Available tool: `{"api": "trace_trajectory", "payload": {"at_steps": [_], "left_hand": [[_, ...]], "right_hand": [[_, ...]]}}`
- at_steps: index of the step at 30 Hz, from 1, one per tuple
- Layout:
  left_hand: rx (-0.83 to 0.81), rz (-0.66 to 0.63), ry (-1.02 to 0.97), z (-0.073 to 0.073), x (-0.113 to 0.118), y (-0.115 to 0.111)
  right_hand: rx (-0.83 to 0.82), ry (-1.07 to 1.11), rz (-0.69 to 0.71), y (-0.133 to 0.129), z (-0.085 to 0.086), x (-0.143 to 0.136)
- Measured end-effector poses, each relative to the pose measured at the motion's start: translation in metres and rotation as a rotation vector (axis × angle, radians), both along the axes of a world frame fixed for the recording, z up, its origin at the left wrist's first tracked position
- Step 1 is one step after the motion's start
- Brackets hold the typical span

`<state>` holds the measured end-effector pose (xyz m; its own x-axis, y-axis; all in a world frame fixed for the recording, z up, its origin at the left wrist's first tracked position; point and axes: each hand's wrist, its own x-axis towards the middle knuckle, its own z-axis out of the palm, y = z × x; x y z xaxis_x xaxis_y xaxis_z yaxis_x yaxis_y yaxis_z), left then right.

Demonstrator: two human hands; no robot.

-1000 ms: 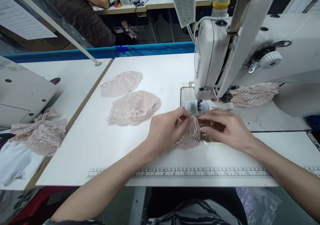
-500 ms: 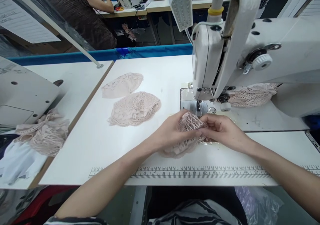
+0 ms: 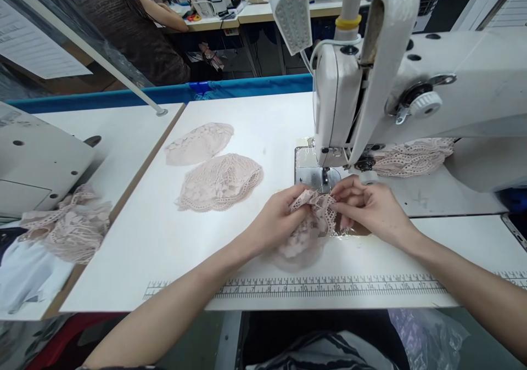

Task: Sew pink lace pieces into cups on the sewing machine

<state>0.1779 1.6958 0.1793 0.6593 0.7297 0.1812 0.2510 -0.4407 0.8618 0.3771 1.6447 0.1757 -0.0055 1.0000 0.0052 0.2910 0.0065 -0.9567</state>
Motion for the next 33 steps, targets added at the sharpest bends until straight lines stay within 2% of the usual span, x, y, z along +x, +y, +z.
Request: {"api": "trace_trajectory", "payload": {"at_steps": [3, 6, 10, 13, 17, 20, 25, 33], "left_hand": [[0.084, 0.013, 0.017, 0.0, 0.002, -0.004], [0.319, 0.068, 0.002, -0.006, 0.003, -0.007], [0.776, 0.113, -0.04, -0.021, 0.004, -0.006], [0.972, 0.106, -0.079, -0.028, 0.003, -0.003], [0.96, 0.106, -0.1, -0.029, 0.003, -0.001], [0.895, 0.083, -0.088, -0.027, 0.002, -0.002], [0.807, 0.036, -0.066, -0.026, 0.001, -0.003], [0.805, 0.013, -0.072, -0.025, 0.001, -0.003]], "right_hand": [[0.024, 0.085, 0.018, 0.0, -0.001, -0.002], [0.101, 0.009, 0.037, -0.003, -0.002, -0.004], [0.379, -0.171, 0.064, -0.008, -0.003, -0.006], [0.601, -0.334, 0.085, -0.01, -0.006, -0.006], [0.785, -0.451, 0.114, -0.011, -0.009, -0.004], [0.855, -0.516, 0.133, -0.01, -0.01, -0.002], [0.877, -0.536, 0.165, -0.01, -0.01, -0.002], [0.863, -0.558, 0.176, -0.012, -0.01, -0.002]]}}
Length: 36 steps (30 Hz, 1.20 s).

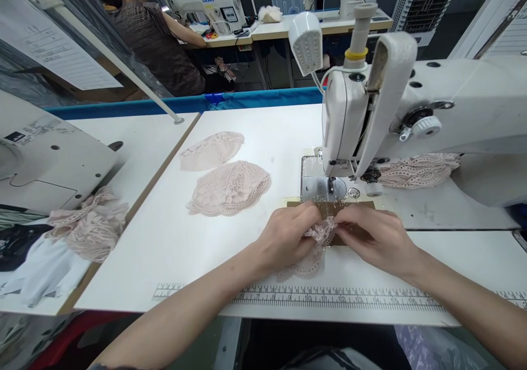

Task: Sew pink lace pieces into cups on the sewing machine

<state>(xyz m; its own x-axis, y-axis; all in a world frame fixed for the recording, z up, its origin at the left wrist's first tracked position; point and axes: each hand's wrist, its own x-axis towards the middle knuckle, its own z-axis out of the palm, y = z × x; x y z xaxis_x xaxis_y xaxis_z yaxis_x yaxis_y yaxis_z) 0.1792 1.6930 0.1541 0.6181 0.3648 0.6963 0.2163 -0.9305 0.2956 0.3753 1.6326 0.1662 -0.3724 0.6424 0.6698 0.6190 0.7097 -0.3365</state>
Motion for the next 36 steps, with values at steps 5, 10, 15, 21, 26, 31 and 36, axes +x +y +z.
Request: {"api": "trace_trajectory", "payload": {"at_steps": [5, 10, 15, 21, 26, 31, 36], "left_hand": [[0.028, -0.007, 0.012, 0.002, 0.0, 0.0], [0.134, 0.011, 0.006, 0.003, -0.001, 0.001], [0.009, 0.019, 0.042, 0.005, -0.004, -0.004], [-0.072, -0.023, 0.026, 0.008, -0.004, -0.011], [-0.045, -0.022, 0.014, 0.006, -0.002, -0.014], [-0.361, -0.036, 0.005, 0.012, -0.001, -0.016], [-0.543, 0.066, 0.2, 0.011, 0.004, -0.013]], "right_hand": [[-0.03, -0.024, 0.029, 0.001, 0.0, 0.0], [0.04, -0.031, -0.009, 0.002, -0.001, 0.001], [0.329, -0.144, -0.001, 0.0, 0.0, 0.007], [0.503, -0.313, 0.05, -0.004, 0.013, 0.006], [0.581, -0.434, 0.053, -0.005, 0.013, 0.009], [0.417, -0.267, 0.078, -0.007, 0.01, 0.01], [-0.3, 0.071, 0.03, -0.004, 0.012, 0.004]]}}
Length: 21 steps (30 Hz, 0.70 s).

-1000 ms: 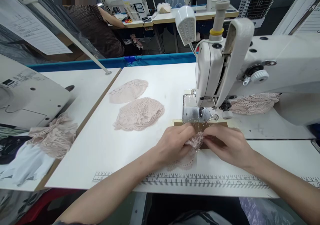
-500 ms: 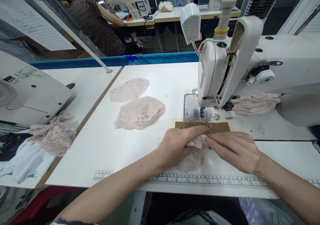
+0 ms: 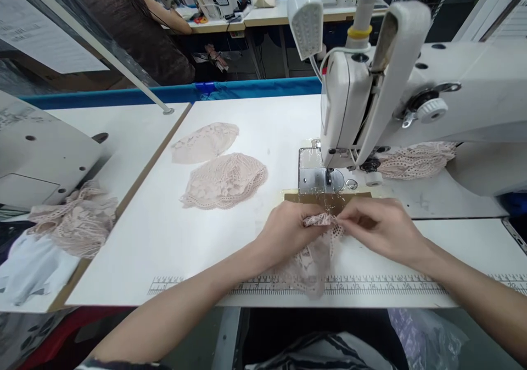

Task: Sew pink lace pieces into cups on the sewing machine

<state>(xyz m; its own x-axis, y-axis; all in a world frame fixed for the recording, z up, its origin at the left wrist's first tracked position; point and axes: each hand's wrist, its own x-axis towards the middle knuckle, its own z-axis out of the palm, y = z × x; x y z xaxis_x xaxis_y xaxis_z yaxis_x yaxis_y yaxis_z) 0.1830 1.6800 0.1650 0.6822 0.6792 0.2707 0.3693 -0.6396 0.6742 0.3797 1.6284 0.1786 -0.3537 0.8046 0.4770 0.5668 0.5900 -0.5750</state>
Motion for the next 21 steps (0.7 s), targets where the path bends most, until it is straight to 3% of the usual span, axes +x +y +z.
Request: {"api": "trace_trajectory", "payload": {"at_steps": [2, 4, 8, 10, 13, 15, 21], "left_hand": [[0.201, 0.087, 0.093, -0.007, 0.003, 0.001], [0.348, 0.143, 0.144, -0.013, 0.006, 0.002], [0.413, 0.25, 0.139, -0.014, 0.01, 0.002], [0.556, 0.287, 0.119, -0.012, 0.011, 0.002], [0.86, 0.255, 0.115, -0.01, 0.01, -0.002], [0.975, 0.185, 0.164, -0.01, 0.009, -0.007], [1.045, 0.074, 0.379, -0.013, 0.002, -0.023]], "right_hand": [[-0.178, 0.009, -0.08, 0.005, 0.0, -0.002], [-0.234, -0.028, -0.172, 0.01, -0.003, -0.003], [-0.142, -0.201, -0.325, 0.018, -0.009, -0.003], [-0.107, -0.276, -0.376, 0.021, -0.011, -0.004], [-0.094, -0.321, -0.431, 0.024, -0.012, -0.005], [-0.132, -0.298, -0.438, 0.026, -0.011, -0.006], [-0.189, -0.234, -0.436, 0.029, -0.008, -0.006]]}}
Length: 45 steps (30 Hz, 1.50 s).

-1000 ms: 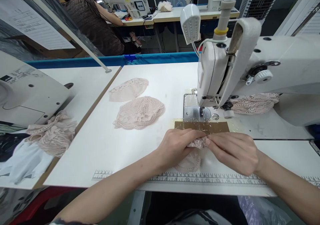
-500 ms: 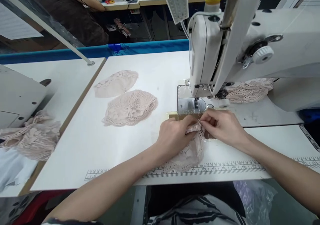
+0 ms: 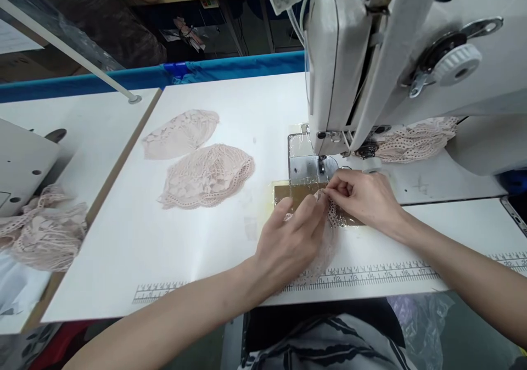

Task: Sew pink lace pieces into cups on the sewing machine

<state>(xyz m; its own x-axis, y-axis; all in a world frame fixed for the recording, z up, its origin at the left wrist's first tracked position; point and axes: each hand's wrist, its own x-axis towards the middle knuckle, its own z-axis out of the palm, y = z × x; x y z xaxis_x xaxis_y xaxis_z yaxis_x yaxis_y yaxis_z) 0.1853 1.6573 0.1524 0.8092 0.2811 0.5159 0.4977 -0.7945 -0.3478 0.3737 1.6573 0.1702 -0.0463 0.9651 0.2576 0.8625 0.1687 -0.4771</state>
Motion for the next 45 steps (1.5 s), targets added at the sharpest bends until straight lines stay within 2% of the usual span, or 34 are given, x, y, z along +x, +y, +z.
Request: {"api": "trace_trajectory", "payload": {"at_steps": [5, 8, 11, 14, 19, 45], "left_hand": [[-0.052, 0.014, 0.021, 0.0, 0.0, 0.006], [-0.102, -0.003, -0.019, -0.001, 0.003, 0.014], [-0.117, -0.019, -0.043, 0.0, 0.004, 0.021], [-0.1, -0.021, -0.036, 0.001, 0.005, 0.028], [-0.107, -0.005, -0.019, 0.002, 0.003, 0.034], [-0.175, -0.006, -0.065, 0.001, 0.005, 0.046]], "right_hand": [[0.074, -0.07, 0.016, 0.002, -0.008, 0.004], [0.207, -0.13, 0.087, 0.0, -0.012, 0.01], [0.346, -0.287, 0.177, -0.006, -0.013, 0.016], [0.405, -0.451, 0.196, -0.012, -0.011, 0.018], [0.439, -0.563, 0.181, -0.012, -0.01, 0.015], [0.446, -0.715, 0.121, -0.008, -0.009, 0.012]]}}
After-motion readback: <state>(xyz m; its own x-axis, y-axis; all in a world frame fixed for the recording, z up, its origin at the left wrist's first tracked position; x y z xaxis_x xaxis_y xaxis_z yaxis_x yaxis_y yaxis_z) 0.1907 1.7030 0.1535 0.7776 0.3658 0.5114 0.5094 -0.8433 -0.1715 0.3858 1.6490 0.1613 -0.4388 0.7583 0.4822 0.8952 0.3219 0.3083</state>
